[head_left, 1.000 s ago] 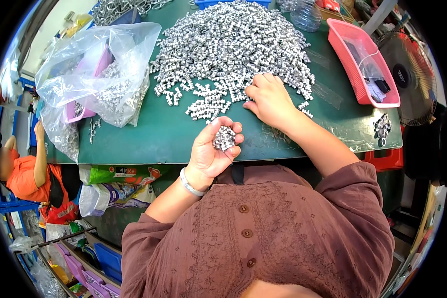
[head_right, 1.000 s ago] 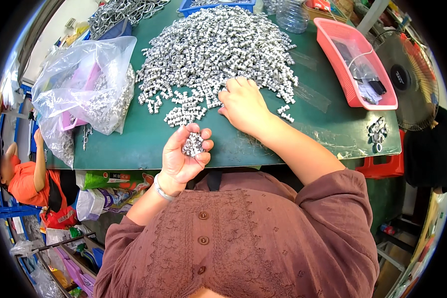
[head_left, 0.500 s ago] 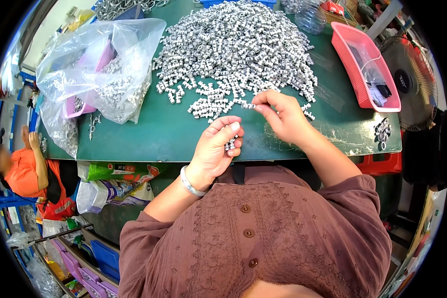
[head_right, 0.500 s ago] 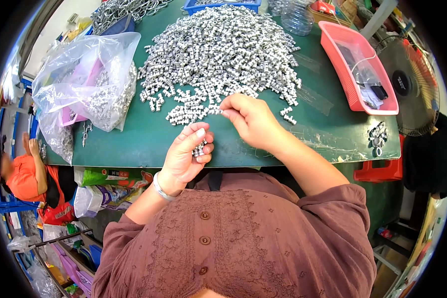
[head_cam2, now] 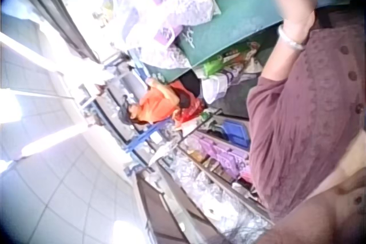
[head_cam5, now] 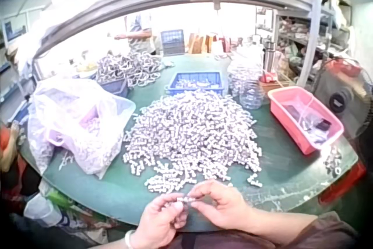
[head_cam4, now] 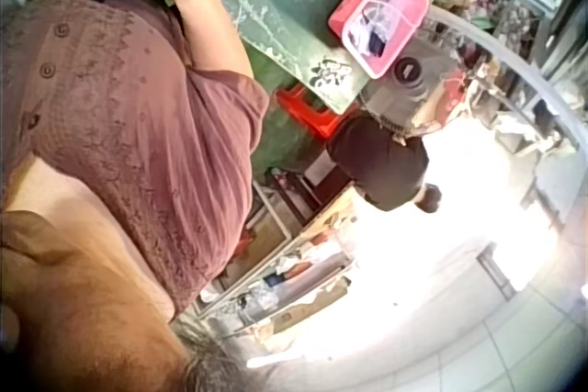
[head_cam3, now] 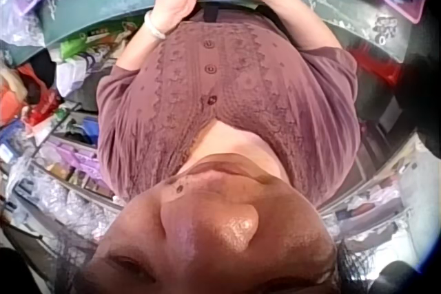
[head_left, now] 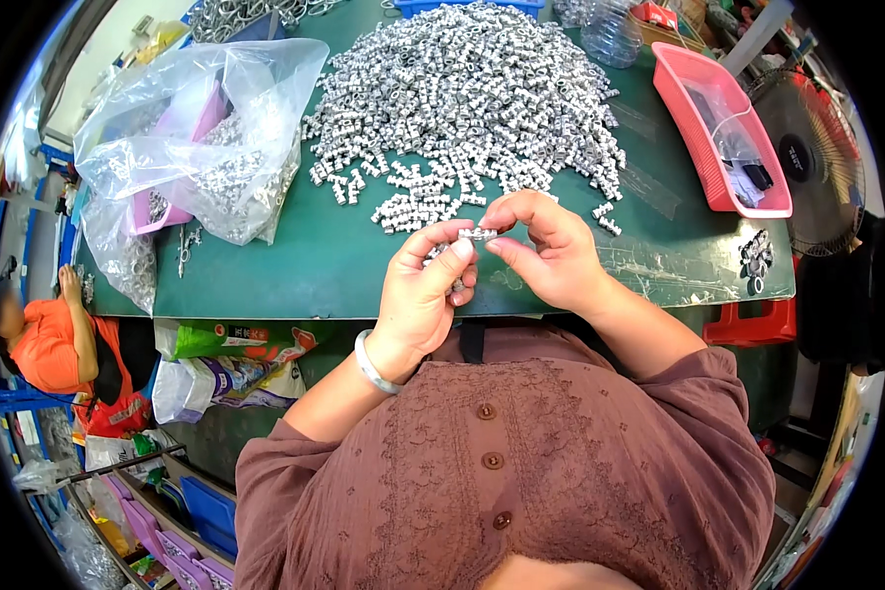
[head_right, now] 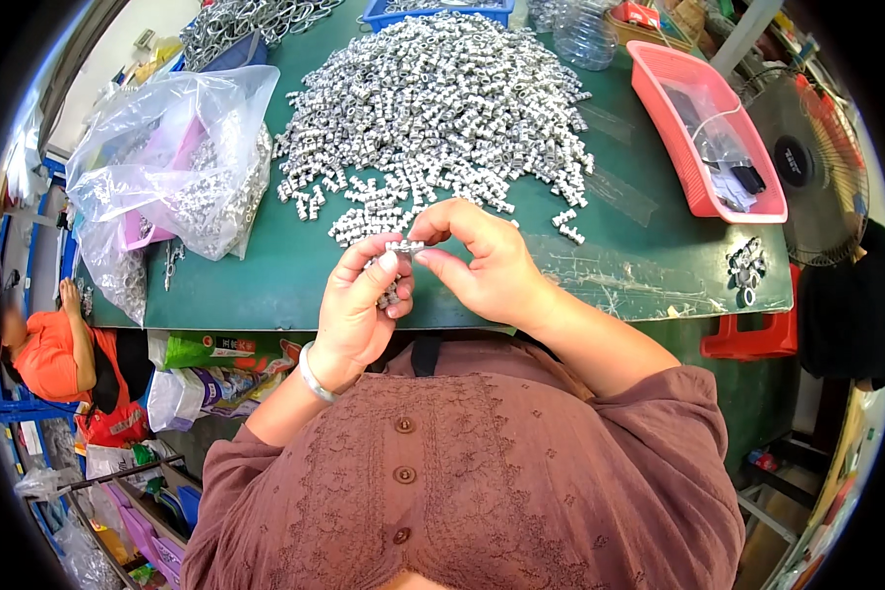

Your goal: The person sorts through a pile of metal hardware components by hand on a green workbench, picking up individual pieces to group them together.

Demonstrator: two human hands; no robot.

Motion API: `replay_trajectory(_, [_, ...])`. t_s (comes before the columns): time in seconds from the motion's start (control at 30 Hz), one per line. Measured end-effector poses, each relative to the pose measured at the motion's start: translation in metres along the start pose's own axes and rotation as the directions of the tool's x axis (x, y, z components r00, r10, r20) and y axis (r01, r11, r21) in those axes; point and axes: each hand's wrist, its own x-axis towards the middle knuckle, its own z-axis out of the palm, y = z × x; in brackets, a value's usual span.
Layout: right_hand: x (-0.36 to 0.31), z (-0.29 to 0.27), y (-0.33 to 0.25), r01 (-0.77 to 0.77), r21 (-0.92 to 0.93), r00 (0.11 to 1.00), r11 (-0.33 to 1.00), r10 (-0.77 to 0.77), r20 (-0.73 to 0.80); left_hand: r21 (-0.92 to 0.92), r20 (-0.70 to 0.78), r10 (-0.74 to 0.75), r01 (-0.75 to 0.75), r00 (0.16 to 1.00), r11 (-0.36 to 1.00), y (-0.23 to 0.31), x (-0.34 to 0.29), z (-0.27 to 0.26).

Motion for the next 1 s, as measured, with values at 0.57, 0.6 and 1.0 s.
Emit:
replay_trajectory(0.57, [0.012,-0.014,0.011,-0.124,-0.372,0.988,0.92,0.15,0.043,-0.517,0.24,-0.226,0.321,0.944,0.794,-0.005,0.006,-0.024])
replay_trajectory(0.6, [0.015,-0.015,0.015,-0.122,-0.372,0.988,0.92,0.149,0.043,-0.523,0.253,-0.22,0.324,0.942,0.788,-0.005,0.006,-0.025])
replay_trajectory(1.0, [0.034,0.0,0.043,0.201,-0.843,0.96,0.499,0.071,0.271,-0.405,0.146,-0.212,0.254,0.966,0.878,-0.005,0.002,-0.03])
